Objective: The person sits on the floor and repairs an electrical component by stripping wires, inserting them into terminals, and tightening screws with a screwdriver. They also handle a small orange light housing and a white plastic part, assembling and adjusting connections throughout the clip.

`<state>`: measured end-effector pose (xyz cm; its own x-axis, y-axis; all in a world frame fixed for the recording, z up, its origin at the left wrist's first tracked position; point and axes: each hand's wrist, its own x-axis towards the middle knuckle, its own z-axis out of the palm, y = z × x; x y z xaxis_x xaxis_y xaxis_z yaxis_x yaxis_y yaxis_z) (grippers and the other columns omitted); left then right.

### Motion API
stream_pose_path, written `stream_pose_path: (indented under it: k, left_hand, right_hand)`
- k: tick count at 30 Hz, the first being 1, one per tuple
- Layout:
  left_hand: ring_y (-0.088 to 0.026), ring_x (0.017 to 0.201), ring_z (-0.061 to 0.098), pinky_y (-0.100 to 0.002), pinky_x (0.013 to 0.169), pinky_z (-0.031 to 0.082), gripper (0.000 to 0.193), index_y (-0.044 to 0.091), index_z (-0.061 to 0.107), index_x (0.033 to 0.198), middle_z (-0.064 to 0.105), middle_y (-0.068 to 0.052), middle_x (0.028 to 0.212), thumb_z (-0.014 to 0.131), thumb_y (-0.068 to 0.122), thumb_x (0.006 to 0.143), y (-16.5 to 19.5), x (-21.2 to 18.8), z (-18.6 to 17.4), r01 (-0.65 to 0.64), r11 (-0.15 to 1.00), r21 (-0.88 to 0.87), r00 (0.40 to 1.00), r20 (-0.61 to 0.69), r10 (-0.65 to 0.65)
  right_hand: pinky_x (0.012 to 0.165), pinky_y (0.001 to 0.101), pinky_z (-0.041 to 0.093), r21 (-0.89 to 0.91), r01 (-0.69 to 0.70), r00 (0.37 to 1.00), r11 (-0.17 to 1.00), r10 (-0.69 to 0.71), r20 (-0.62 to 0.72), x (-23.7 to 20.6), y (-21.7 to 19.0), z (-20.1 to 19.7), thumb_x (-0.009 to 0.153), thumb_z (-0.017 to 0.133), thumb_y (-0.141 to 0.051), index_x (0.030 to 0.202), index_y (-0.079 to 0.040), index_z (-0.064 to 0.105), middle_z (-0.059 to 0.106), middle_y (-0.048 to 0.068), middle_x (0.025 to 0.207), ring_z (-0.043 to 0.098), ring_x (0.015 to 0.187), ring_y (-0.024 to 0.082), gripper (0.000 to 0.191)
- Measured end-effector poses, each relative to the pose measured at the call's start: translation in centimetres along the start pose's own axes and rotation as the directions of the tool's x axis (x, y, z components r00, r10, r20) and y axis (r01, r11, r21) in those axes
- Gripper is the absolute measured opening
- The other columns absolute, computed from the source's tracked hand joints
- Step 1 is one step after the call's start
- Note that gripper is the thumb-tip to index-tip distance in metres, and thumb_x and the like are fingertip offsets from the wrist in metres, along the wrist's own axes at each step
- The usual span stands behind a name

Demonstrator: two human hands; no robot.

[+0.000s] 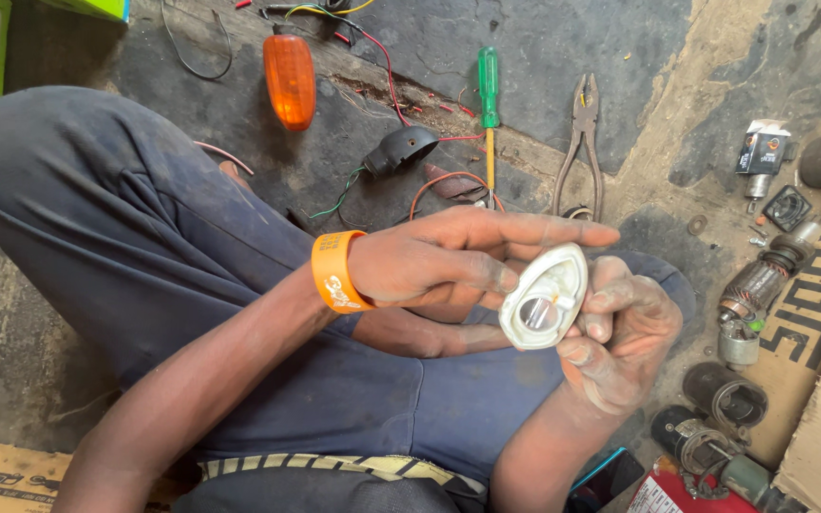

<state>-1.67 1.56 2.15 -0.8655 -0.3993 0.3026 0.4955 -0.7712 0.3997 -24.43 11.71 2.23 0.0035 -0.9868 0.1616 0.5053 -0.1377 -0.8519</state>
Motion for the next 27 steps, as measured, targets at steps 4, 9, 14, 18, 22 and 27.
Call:
stream_pose_path:
  k: [4,9,14,18,22,27]
  left_hand:
    - [-0.014,0.108,0.055,-0.029,0.100,0.044,0.066,-0.003,0.029,0.166,0.061,-0.012,0.126,0.049,0.003,0.103,0.8,0.4,0.7,0.067,0.992,0.104,0.996,-0.061,-0.061]
    - [-0.001,0.094,0.057,-0.018,0.088,0.047,0.069,-0.004,0.031,0.162,0.067,-0.001,0.115,0.045,0.002,0.095,1.4,0.6,1.1,0.160,0.975,0.153,0.976,-0.171,-0.133]
    - [-0.001,0.067,0.040,-0.018,0.062,0.033,0.061,-0.001,0.034,0.165,0.065,0.004,0.098,0.049,0.009,0.107,1.2,0.3,0.4,0.053,0.959,0.278,0.997,-0.071,-0.035]
    - [-0.001,0.087,0.050,-0.017,0.078,0.041,0.062,-0.003,0.034,0.163,0.064,0.000,0.112,0.055,0.018,0.108,0.6,0.0,-0.2,0.051,0.958,0.281,0.996,-0.079,-0.029]
    - [-0.011,0.128,0.055,-0.026,0.114,0.045,0.065,-0.002,0.030,0.166,0.058,-0.007,0.141,0.062,0.024,0.116,0.1,0.0,-0.5,0.027,0.992,0.127,0.999,-0.025,-0.024]
    - [-0.012,0.127,0.055,-0.027,0.114,0.043,0.059,-0.001,0.031,0.167,0.057,-0.007,0.142,0.058,0.015,0.117,0.1,-0.2,-0.8,0.012,0.976,0.217,1.000,-0.011,-0.010]
  right_hand:
    - [0.075,0.0162,0.051,-0.007,0.011,1.000,1.000,-0.011,0.023,0.2,0.0,-0.3,0.085,0.087,0.002,0.115,0.001,0.070,0.055,-0.001,0.086,0.058,0.081,0.007,0.034]
    - [0.074,0.0164,0.049,-0.015,0.014,1.000,1.000,-0.014,0.012,0.1,0.1,-0.4,0.084,0.087,0.001,0.118,0.000,0.071,0.054,-0.001,0.086,0.057,0.080,0.007,0.037]
    - [0.074,0.0164,0.048,-0.023,0.005,1.000,1.000,-0.005,0.005,0.1,0.2,-0.5,0.085,0.087,0.002,0.115,0.000,0.071,0.054,-0.001,0.087,0.057,0.081,0.007,0.034]
    - [0.073,0.0156,0.046,-0.042,0.012,1.000,0.999,-0.012,0.010,0.1,0.3,-0.8,0.084,0.087,0.001,0.119,-0.002,0.072,0.055,-0.002,0.086,0.056,0.079,0.006,0.038]
    - [0.075,0.0158,0.045,-0.050,0.015,1.000,0.999,-0.014,0.014,0.1,0.4,-1.2,0.084,0.087,0.001,0.116,-0.002,0.072,0.055,-0.002,0.086,0.056,0.078,0.004,0.035]
    - [0.073,0.0153,0.045,-0.053,0.010,1.000,0.999,-0.010,0.002,0.1,0.5,-1.3,0.083,0.087,0.001,0.119,-0.003,0.073,0.055,-0.002,0.085,0.056,0.077,0.004,0.039]
